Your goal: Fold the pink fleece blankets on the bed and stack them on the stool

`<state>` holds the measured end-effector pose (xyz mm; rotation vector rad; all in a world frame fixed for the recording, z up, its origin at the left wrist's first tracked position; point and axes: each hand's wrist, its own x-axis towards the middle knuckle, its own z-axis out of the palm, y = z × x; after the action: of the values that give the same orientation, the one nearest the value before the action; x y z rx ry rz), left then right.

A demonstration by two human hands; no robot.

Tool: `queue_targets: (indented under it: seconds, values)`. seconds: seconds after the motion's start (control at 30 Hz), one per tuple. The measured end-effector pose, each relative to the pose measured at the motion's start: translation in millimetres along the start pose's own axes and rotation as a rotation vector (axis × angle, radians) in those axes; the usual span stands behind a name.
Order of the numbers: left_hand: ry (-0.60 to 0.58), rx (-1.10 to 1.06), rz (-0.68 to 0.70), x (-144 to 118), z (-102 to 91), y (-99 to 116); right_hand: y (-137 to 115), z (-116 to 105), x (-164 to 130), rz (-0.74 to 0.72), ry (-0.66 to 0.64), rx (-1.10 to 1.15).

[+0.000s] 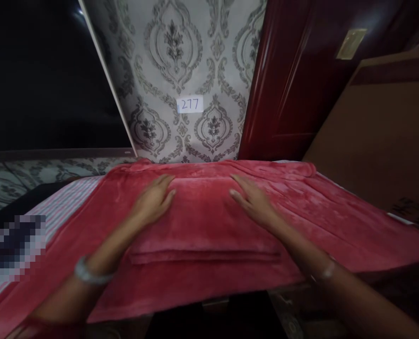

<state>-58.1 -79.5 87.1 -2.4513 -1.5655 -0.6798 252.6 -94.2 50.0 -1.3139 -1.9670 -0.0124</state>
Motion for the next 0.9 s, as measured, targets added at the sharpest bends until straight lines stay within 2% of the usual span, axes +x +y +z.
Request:
queue_targets:
  seconds: [0.07,0.13,0.23,0.3,0.4,0.5,0.63,0.77,0.9]
  values:
    - [-0.126,0.028,-0.066,49.7,10.0,12.6,-3.4,18.3,51.2,0.13,-0.104,0.015]
    - [-0.206,0.054,-0.123,87.6,22.8,18.7,-1.1,32.8,90.3,0.312,-0.197,-0.055]
    - [-0.213,0.087,-0.195,110.4,49.5,13.6,10.5,52.5,112.7,0.476,-0.224,-0.147]
    - [-0.203,0.115,-0.252,103.6,71.9,2.6,21.1,67.6,104.0,0.531,-0.214,-0.193]
    - [-0.217,0.136,-0.312,79.1,103.8,-17.6,37.6,90.5,75.3,0.563,-0.226,-0.255]
    - [-0.222,0.133,-0.327,63.3,121.7,-32.4,52.0,105.8,55.3,0.513,-0.239,-0.321]
    - [-0.208,0.138,-0.355,63.1,124.5,-37.1,63.8,111.9,52.4,0.457,-0.246,-0.391]
    - [-0.181,0.168,-0.442,62.9,121.8,-34.4,67.9,113.1,53.3,0.442,-0.253,-0.411]
    - [-0.223,0.141,-0.497,59.1,118.7,-42.5,70.5,115.9,51.0,0.439,-0.259,-0.416]
